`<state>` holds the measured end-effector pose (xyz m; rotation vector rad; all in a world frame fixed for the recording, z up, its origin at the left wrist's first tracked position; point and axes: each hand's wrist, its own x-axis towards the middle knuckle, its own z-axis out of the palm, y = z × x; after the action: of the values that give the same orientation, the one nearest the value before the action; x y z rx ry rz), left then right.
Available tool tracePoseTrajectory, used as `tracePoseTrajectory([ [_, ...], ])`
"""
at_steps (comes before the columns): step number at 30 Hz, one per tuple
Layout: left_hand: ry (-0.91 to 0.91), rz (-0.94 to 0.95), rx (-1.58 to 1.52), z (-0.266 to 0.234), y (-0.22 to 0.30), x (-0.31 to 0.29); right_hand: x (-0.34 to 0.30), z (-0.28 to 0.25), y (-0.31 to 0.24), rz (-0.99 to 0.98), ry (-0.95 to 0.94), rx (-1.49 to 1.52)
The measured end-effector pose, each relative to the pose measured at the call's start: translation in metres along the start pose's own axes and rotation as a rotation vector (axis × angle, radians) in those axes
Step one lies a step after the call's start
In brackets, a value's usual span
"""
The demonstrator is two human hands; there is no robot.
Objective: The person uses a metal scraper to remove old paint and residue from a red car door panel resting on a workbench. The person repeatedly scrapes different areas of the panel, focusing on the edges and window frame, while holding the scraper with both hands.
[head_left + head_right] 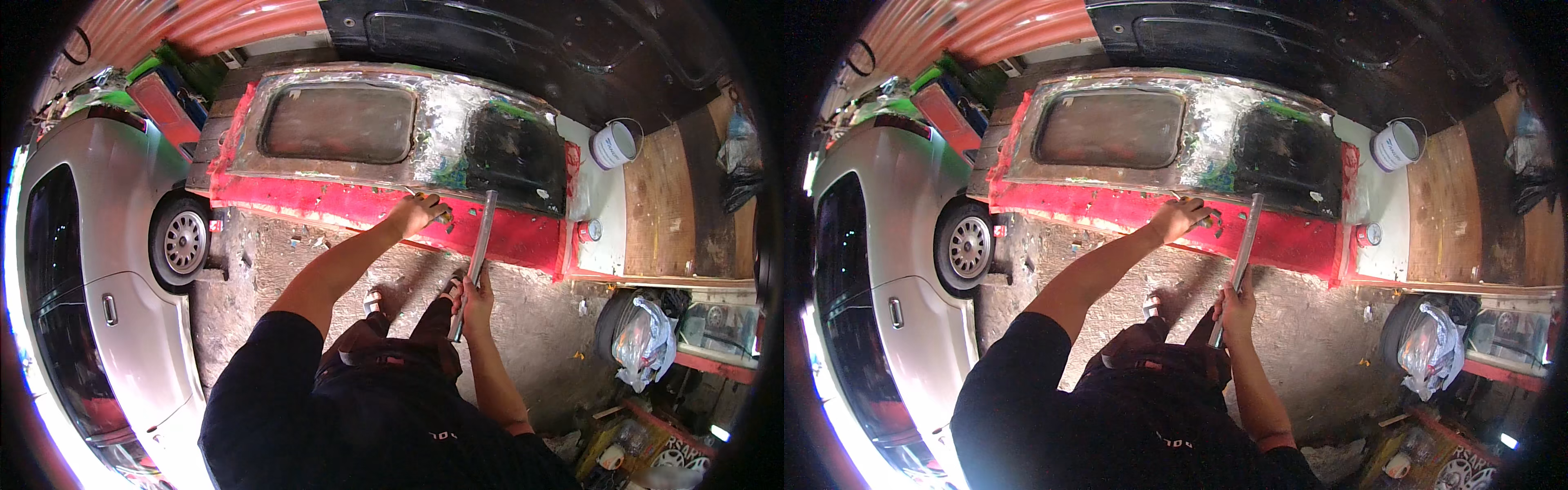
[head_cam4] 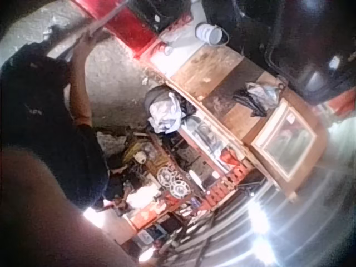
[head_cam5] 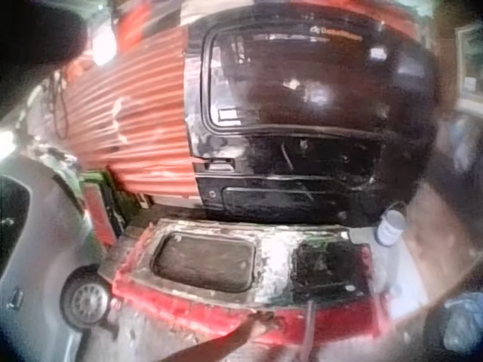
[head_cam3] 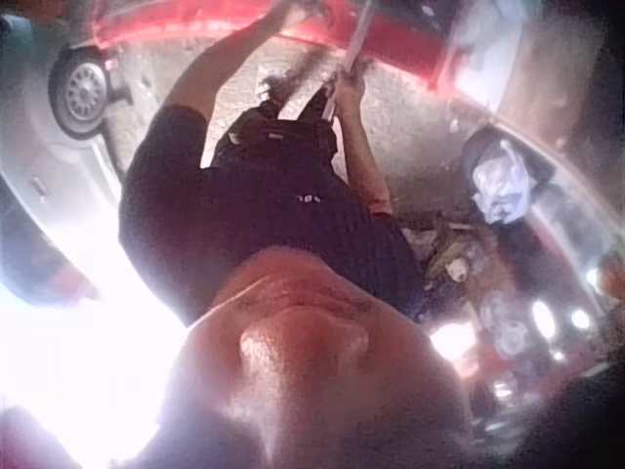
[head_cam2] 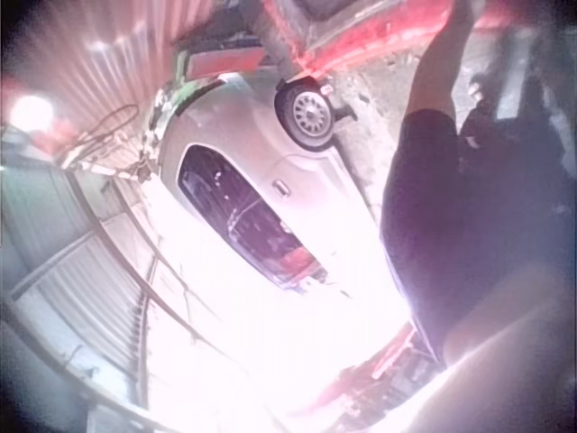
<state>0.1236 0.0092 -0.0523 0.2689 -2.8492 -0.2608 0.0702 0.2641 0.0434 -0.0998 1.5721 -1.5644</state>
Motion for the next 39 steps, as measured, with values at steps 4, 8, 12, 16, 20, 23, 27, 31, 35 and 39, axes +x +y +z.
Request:
tracePoseTrajectory([
  [4, 0.100, -0.055, -0.111, -0.015, -0.001, -0.017, -0.003, 0.002, -0.004, -0.030, -0.004, -0.033],
  [8, 0.150, -0.169, -0.274, -0.036, -0.005, -0.046, 0.000, 0.002, 0.000, -0.067, -0.032, -0.002],
  [12, 0.212, -0.336, -0.287, -0.044, -0.016, -0.084, -0.002, 0.009, 0.000, -0.068, -0.036, -0.042],
  [16, 0.256, -0.460, -0.304, -0.056, -0.025, -0.119, -0.013, 0.032, -0.011, -0.083, -0.048, -0.104],
  [20, 0.328, -0.490, -0.300, -0.067, -0.032, -0.148, -0.009, 0.047, -0.012, -0.159, -0.100, -0.212],
  [23, 0.404, -0.527, -0.356, -0.071, -0.038, -0.162, -0.010, 0.060, -0.015, -0.144, -0.138, -0.158],
  [27, 0.513, -0.586, -0.434, -0.059, -0.047, -0.169, -0.016, 0.075, -0.025, -0.121, -0.162, -0.186],
  [31, 0.611, -0.579, -0.599, -0.048, -0.056, -0.166, -0.006, 0.073, -0.030, -0.120, -0.201, -0.226],
  [35, 0.611, -0.628, -0.594, -0.043, -0.059, -0.161, 0.010, 0.067, -0.041, -0.114, -0.201, -0.266],
  [39, 0.607, -0.615, -0.578, -0.050, -0.059, -0.158, 0.030, 0.063, -0.049, -0.094, -0.176, -0.261],
])
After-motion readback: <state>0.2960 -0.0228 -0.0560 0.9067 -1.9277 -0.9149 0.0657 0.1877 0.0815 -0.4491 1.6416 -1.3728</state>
